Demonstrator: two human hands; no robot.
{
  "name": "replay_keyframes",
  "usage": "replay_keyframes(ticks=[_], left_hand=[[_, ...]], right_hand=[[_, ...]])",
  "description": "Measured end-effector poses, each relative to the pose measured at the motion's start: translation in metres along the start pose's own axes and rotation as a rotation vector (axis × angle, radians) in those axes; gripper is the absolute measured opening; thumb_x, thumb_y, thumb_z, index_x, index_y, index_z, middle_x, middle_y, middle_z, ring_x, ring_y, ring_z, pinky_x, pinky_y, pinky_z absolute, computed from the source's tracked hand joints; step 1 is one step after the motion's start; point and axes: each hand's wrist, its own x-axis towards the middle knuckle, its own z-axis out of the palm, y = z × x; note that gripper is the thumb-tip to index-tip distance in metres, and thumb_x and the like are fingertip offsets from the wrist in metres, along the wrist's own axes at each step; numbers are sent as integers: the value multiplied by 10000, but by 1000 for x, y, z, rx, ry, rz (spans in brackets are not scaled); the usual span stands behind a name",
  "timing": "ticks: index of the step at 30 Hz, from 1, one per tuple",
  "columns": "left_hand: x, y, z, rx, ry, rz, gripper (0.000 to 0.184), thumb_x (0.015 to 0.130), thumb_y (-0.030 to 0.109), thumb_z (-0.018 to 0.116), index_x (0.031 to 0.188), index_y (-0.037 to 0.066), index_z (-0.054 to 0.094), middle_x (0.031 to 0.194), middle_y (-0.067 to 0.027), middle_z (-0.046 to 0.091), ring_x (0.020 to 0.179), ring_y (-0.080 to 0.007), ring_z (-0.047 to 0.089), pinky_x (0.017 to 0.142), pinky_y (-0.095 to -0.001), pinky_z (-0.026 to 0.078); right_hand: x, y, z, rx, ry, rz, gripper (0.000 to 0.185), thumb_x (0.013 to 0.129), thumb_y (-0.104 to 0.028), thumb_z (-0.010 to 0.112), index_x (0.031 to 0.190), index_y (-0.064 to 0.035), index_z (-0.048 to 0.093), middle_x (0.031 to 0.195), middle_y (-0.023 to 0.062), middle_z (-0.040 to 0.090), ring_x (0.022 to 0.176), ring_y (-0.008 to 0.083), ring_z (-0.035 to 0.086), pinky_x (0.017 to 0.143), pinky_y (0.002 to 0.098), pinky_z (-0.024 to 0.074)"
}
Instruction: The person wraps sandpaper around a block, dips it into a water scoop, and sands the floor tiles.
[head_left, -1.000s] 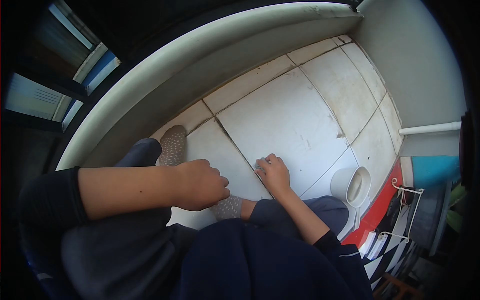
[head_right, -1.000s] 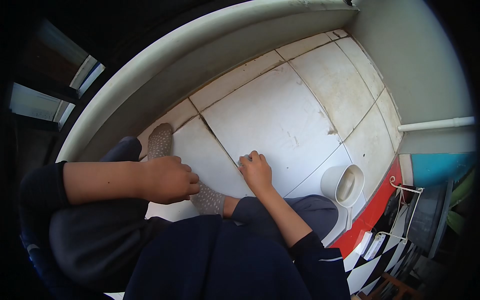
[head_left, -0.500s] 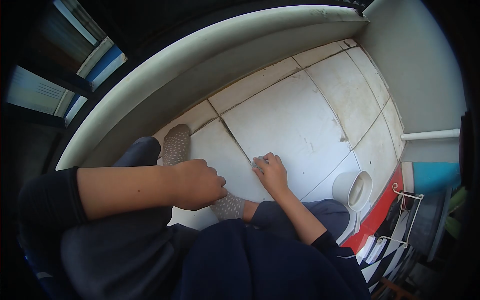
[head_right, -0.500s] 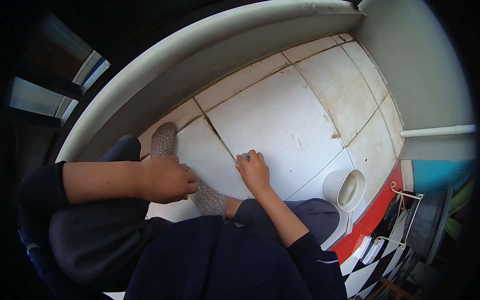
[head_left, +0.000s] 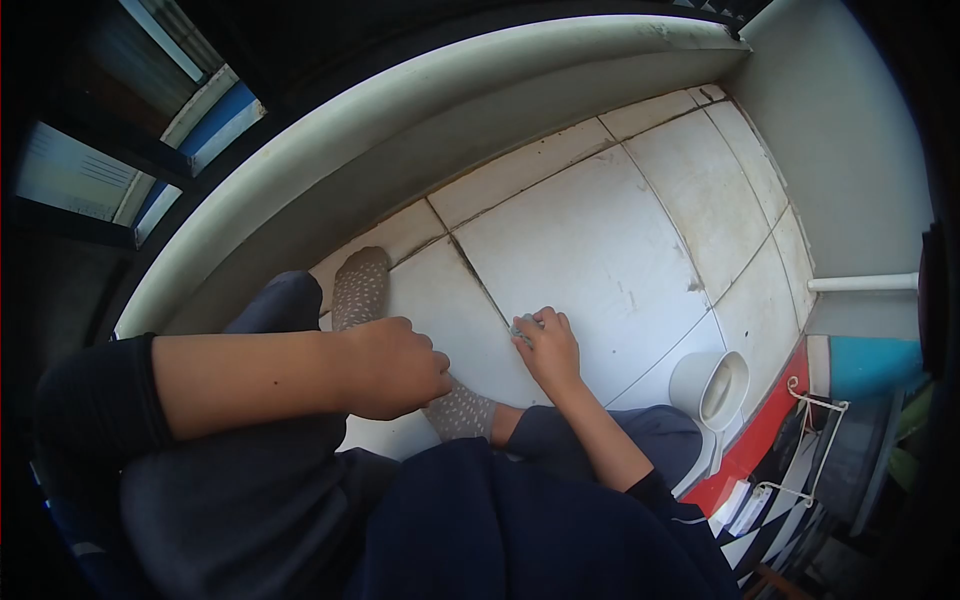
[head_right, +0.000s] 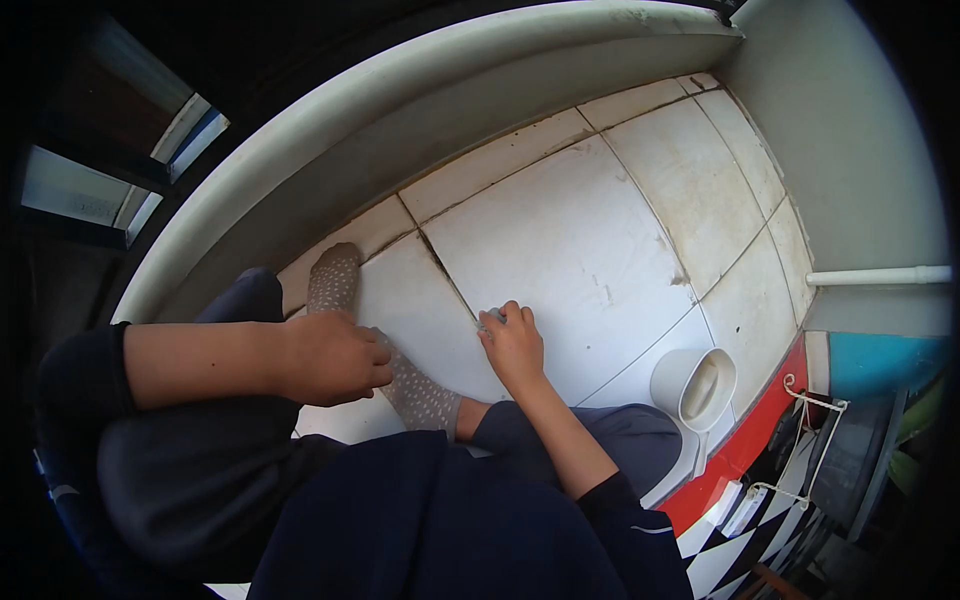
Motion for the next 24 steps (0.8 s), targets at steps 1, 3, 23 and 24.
replay_keyframes(ticks=[1,3,23,24], left_hand=[[0,1,1,10,-34,-14,155,875,222,547,915,96,627,878,-63,616,860,-249,628,746,-388,486],[3,2,1,16,-32,2,156,877,222,545,917,95,626,880,-64,616,862,-250,628,747,-390,487],[-1,4,4,-17,-21,-24,175,875,236,551,920,86,631,894,-70,620,867,-249,630,760,-396,488],[2,5,2,3,-8,-12,180,882,258,548,912,90,604,887,-57,596,869,-238,618,756,-395,483]], right_hand=[[12,-5,3,-2,10,0,318,680,-125,757,992,-150,703,950,68,535,890,248,531,663,354,528],[45,-16,20,37,88,-15,309,683,-123,754,988,-145,703,952,71,536,873,256,525,660,359,528],[127,-44,48,29,132,-7,307,716,-114,727,1021,-126,693,958,100,556,900,282,533,704,379,521],[139,-48,50,25,129,9,310,718,-115,725,1026,-126,691,965,102,558,904,286,533,707,382,522]])
